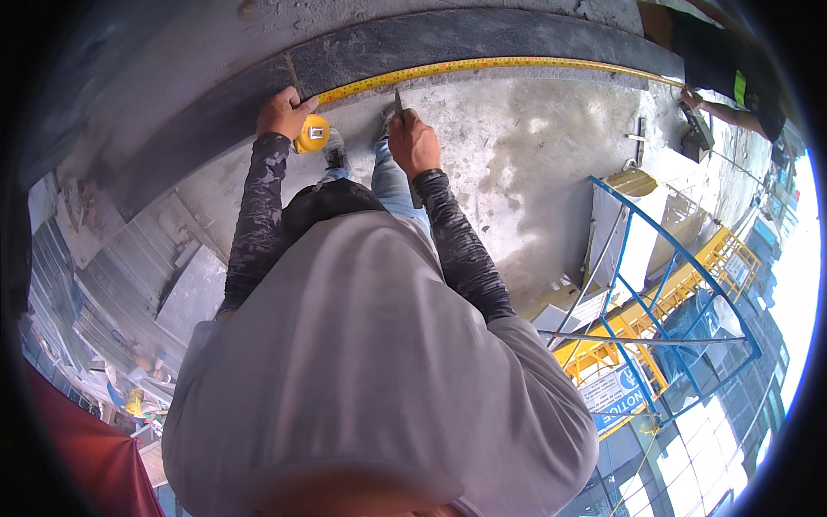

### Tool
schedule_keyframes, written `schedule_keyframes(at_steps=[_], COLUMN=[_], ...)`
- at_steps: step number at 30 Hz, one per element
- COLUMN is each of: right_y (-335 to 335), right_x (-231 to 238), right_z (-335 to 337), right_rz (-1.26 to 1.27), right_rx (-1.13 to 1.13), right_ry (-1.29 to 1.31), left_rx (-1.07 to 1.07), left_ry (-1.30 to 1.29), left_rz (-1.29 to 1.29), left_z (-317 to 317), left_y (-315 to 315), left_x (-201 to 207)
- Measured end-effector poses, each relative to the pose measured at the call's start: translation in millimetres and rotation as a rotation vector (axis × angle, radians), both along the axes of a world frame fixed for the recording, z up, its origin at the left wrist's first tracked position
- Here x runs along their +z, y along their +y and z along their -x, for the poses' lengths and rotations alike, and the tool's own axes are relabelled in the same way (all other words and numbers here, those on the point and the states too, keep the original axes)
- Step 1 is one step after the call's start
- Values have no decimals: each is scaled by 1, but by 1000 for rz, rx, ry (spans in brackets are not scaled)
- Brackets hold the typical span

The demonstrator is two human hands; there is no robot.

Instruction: The person measures a long stone slab with a tape measure and marks it with a pen. They then apply masking tape along the marked line and use a square tool to draw a perpendicular line. The person repeats the measuring and marking process on another section of the slab.

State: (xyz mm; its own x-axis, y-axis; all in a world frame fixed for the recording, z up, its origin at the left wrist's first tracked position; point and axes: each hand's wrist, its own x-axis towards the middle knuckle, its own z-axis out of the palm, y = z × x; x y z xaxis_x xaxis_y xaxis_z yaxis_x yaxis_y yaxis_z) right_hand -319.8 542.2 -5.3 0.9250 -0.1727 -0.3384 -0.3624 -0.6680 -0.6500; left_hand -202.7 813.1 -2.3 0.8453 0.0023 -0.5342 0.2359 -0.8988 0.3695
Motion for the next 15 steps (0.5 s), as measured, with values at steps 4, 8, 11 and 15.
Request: schedule_keyframes(at_steps=[4, 8, 11, 15], right_y=[5, 10, 13, 17], right_x=[-3, -10, -14, -10], right_z=[8, 7, 5, 0], right_rz=[19, 6, -9, 40], right_rx=[72, 25, 27, 68], right_ry=[-58, -22, -19, -41], left_rx=[32, -6, -28, -29], left_ry=[-79, -48, 41, 27], left_rz=[82, 53, 2, -13], left_z=[3, -1, -6, -7], left_y=[2, 1, 0, -1], left_x=[-2, 0, 3, 7])
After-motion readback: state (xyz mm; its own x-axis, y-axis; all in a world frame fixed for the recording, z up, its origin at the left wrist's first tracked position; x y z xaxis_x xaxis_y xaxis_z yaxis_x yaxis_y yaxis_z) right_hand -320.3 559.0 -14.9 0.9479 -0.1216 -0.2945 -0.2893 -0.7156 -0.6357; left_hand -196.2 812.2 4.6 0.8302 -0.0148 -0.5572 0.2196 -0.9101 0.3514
